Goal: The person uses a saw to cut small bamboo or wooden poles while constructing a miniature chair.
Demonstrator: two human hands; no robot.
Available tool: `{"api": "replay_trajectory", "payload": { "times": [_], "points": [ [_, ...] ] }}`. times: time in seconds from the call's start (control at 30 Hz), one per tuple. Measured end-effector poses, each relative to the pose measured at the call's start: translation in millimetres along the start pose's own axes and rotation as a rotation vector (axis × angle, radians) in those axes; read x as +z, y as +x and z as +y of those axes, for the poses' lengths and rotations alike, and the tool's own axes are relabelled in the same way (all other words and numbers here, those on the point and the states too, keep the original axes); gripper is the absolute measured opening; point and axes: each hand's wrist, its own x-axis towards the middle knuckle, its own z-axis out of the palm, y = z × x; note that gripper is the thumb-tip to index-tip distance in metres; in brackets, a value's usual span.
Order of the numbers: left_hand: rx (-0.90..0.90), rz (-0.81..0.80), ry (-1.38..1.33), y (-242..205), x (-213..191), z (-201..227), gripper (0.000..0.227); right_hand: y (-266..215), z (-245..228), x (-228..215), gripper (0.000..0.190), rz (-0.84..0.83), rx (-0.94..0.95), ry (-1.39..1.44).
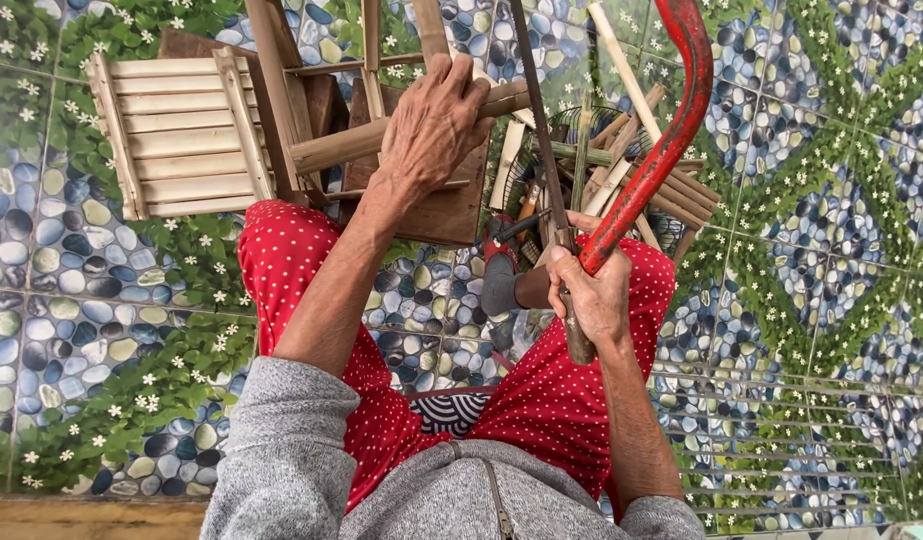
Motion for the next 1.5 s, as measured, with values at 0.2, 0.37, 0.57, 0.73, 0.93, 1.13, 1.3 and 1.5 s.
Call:
{"api": "replay_trajectory", "payload": {
  "times": [0.2, 0.37, 0.57, 0.73, 0.93, 1.13, 1.3, 1.5],
  "points": [
    [-0.001, 0.018, -0.004, 0, -1, 0, 0.035, -2, -13, 4, 0.041, -0.017, 0.022, -0.023],
    [-0.004, 0.029, -0.01, 1, -8, 0, 0.033, -3, -13, 5, 0.04, -0.026, 0.027, -0.012],
    [-0.023, 0.034, -0.018, 2, -11, 3, 0.032, -4, -15, 6, 0.041, 0.002, 0.056, -0.029],
    [-0.033, 0.032, -0.01, 3, -10, 3, 0.035, -10, -17, 3, 0.042, -0.012, 0.07, -0.055],
    [-0.039, 0.056, -0.014, 3, -4, 4, 0.034, -8, -10, 4, 0.041, -0.004, 0.056, -0.039],
    [-0.043, 0.042, -0.022, 4, -2, 3, 0.031, -5, -15, 2, 0.043, 0.052, 0.117, -0.103],
    [-0.08, 0.031, -0.2, 5, 1, 2, 0.029, 0, -4, 0, 0.046, 0.01, 0.03, -0.038],
    [-0.084, -0.061, -0.212, 13, 9, -7, 0.036, 1, -1, 3, 0.046, 0.024, 0.047, -0.011]
  ]
}}
